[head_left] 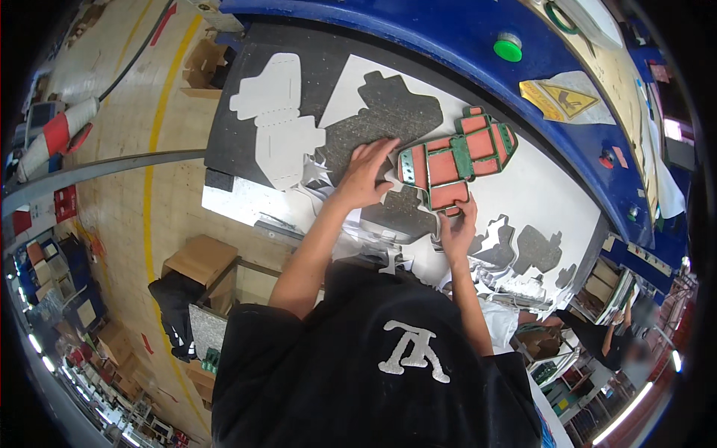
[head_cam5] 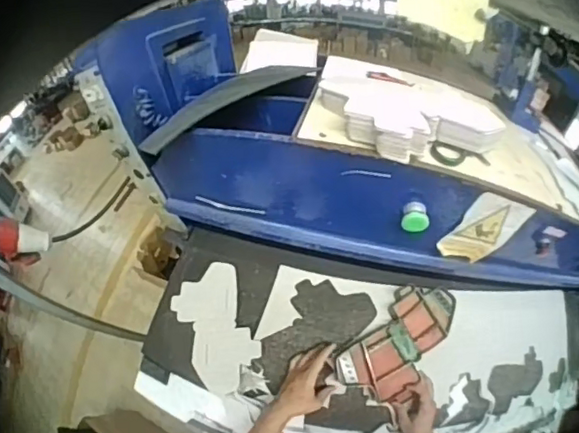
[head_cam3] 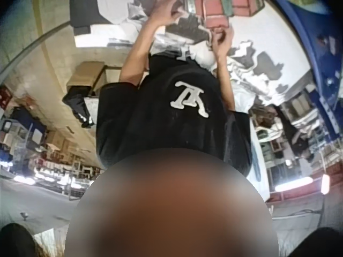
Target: Operating a hydraulic die cutting press to cut shoe components from leather or synthetic material.
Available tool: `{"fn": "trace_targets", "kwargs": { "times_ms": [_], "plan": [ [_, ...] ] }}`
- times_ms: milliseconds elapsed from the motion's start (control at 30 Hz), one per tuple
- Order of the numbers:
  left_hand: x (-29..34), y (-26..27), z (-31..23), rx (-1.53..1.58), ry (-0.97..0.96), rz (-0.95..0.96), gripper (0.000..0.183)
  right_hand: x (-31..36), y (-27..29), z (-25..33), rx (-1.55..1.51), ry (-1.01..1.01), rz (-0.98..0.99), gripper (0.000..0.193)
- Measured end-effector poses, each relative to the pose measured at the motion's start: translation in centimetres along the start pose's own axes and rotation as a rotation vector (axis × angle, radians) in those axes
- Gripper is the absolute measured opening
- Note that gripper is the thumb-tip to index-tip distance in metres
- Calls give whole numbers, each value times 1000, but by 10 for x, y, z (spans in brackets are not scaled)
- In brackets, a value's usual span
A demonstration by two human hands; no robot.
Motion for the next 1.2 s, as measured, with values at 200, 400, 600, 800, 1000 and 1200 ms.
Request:
{"fn": "trace_targets", "kwargs": {
  "times_ms": [200,400,600,800,1000,1200],
  "plan": [
    [-3,-3,2,1,-23,24,103,-5,0,7,18,30,-5,53],
    [1,-6,10,-109,-3,-70,106,-5,-3,-3,11,25,-2,52],
    [2,-3,10,9,89,-175,116,-2,-3,-13,63,55,9,52],
    [-5,-3,9,-17,91,-123,107,-6,4,-5,65,68,7,49],
    [10,-7,16,-106,12,-150,116,-9,2,-14,110,33,60,39],
    [-18,-8,-1,-149,24,-35,118,-12,10,-9,143,112,58,45]
  ]
}}
Point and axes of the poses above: each hand's wrist, its own x-axis away from the middle knuckle, its own y-axis out of the back of the hand, z = x × y, the point moved 8 cm from there along -x, towards the middle knuckle, and after that the axes turned 12 degrees about -y, right-handed, at the moved point
